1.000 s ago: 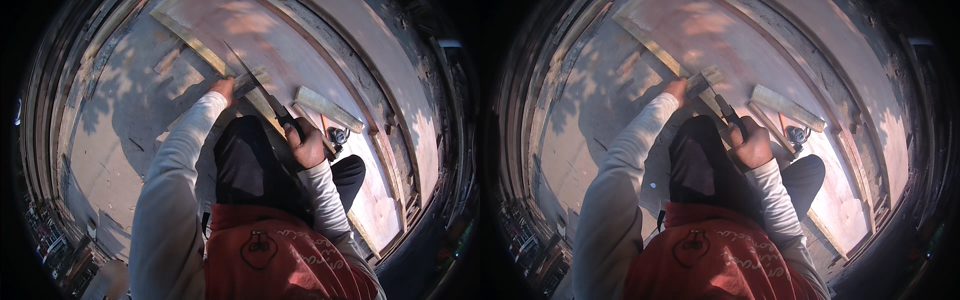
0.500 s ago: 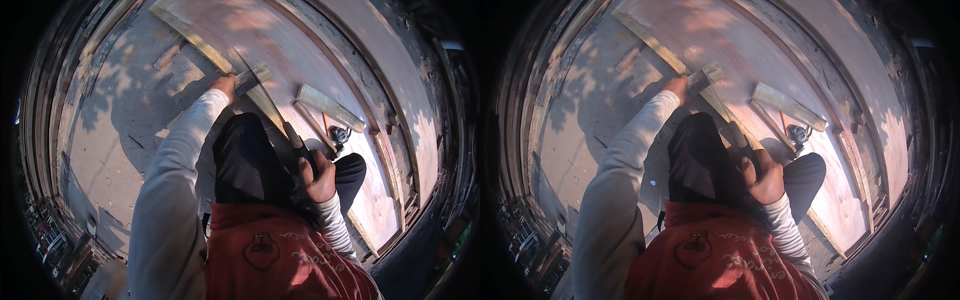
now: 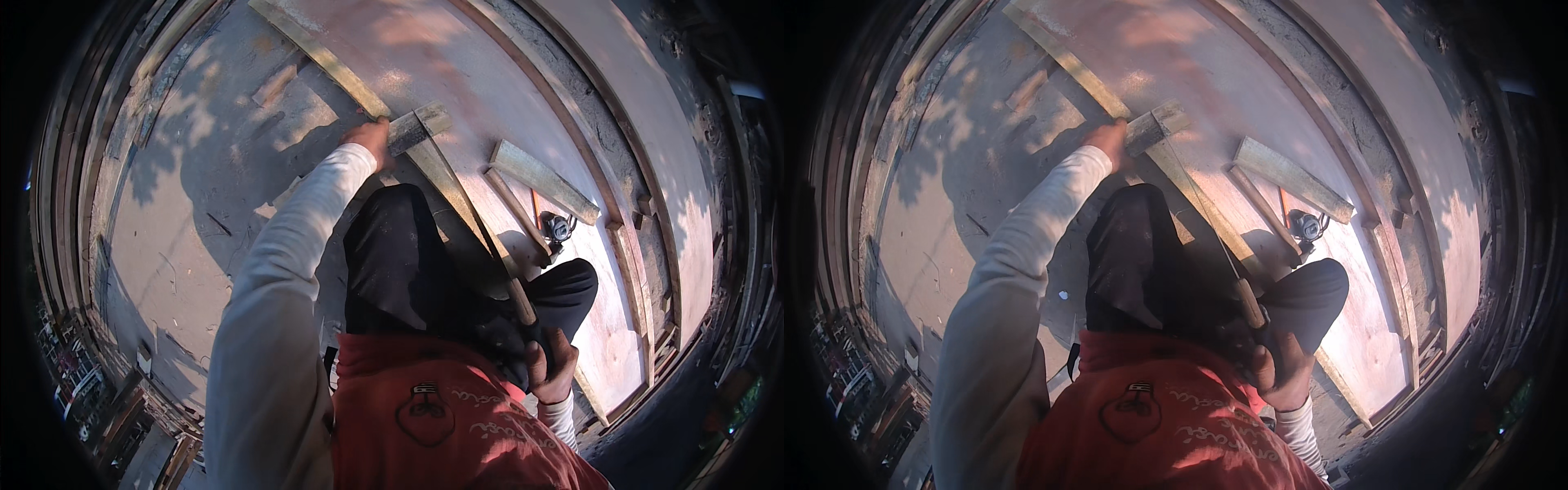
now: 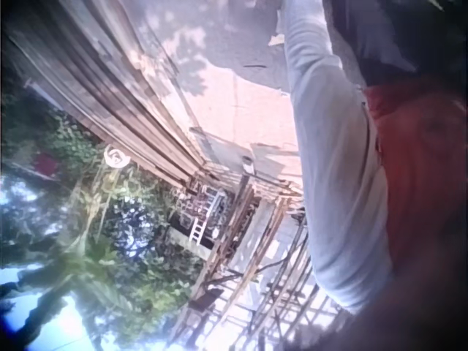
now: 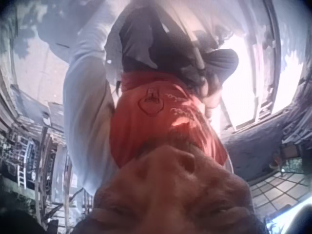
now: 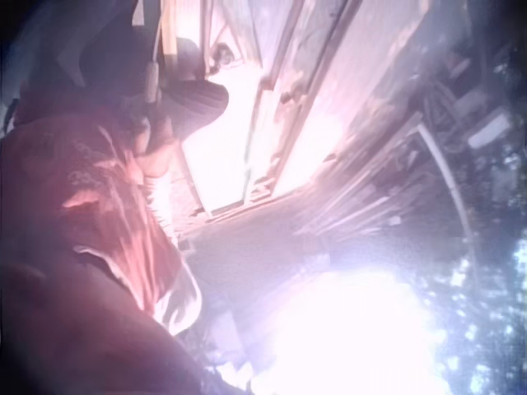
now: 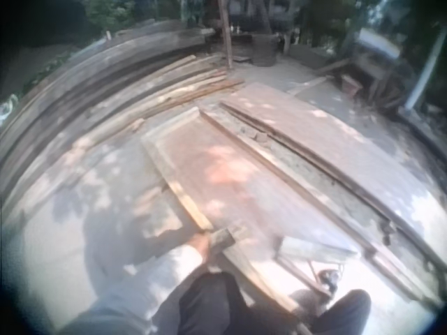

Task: The person saws through a wooden plank, measures and marks another piece of wood using a tape measure and a pencil, and then saws the second piece of wood.

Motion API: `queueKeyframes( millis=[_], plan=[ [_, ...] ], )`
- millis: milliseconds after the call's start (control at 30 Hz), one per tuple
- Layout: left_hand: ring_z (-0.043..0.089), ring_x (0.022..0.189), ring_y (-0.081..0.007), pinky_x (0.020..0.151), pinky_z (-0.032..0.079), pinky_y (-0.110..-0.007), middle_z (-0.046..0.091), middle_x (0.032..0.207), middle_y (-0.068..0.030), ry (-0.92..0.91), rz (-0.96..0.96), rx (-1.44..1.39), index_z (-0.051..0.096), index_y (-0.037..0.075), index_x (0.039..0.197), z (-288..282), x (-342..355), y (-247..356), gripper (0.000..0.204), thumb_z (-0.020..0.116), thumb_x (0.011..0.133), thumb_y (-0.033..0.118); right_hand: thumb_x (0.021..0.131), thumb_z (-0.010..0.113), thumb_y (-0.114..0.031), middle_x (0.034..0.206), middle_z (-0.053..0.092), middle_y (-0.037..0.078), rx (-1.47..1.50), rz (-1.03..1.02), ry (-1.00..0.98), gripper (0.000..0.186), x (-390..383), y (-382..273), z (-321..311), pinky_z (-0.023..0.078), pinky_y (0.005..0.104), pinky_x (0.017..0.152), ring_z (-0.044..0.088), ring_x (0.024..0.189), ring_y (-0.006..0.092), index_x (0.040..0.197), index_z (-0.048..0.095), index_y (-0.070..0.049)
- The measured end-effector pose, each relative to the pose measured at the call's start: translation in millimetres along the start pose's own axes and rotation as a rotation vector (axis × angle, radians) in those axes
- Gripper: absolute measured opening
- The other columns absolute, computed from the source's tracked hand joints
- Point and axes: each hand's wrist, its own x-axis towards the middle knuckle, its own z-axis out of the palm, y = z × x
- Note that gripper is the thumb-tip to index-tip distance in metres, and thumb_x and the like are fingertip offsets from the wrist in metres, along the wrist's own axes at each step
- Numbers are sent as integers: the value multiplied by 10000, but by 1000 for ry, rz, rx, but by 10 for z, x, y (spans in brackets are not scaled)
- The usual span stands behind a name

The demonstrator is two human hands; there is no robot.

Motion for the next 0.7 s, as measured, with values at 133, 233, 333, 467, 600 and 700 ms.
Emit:
queueKeyframes(
  millis=[133, 233, 333, 467, 600, 700],
  plan=[
    [656, 1214, -379, 1049, 517, -477, 685, 1270, -228, 22, 50, 12, 499, 32, 1339, -79, -151, 333, 743, 855, 742, 295, 963, 653, -262, 846, 700, 276, -67, -5, 79, 337, 603, 30, 247, 559, 429, 736, 714, 824, 470, 1099, 657, 46],
    [653, 1221, -383, 1053, 515, -475, 689, 1258, -233, 22, 82, 13, 499, 31, 1351, 96, -51, 477, 749, 848, 741, 293, 948, 672, -274, 732, 617, 329, -62, -98, 149, 338, 1386, 65, 494, 509, 486, 620, 646, 729, 515, 924, 621, 59],
    [651, 1225, -383, 1059, 510, -478, 683, 1269, -237, -29, 48, 14, 476, 20, 1387, -1, -114, 400, 779, 835, 749, 288, 948, 640, -226, 788, 674, 289, -73, 10, 70, 306, 576, 59, 242, 547, 446, 680, 687, 754, 494, 1069, 645, 54],
    [651, 1225, -376, 1067, 503, -478, 686, 1265, -233, -38, 9, 39, 487, 15, 1363, -162, -85, 328, 768, 842, 742, 295, 950, 637, -194, 827, 722, 228, -21, -74, 75, 271, 3, 24, -53, 579, 420, 716, 752, 809, 418, 1081, 649, 43],
    [648, 1232, -370, 1061, 505, -477, 677, 1276, -245, 17, 64, 1, 506, 19, 1342, -231, 290, 378, 739, 843, 750, 305, 944, 673, -295, 709, 603, 331, -112, -168, 155, 344, 1778, 252, 674, 513, 513, 626, 632, 730, 525, 952, 623, 45],
    [644, 1235, -378, 1062, 506, -470, 672, 1281, -251, -8, -4, -40, 510, 22, 1346, -138, 286, 398, 745, 849, 749, 312, 922, 683, -256, 727, 636, 310, -85, -44, 61, 314, 1666, 169, 547, 535, 504, 648, 660, 733, 511, 979, 637, 50]
  ],
)
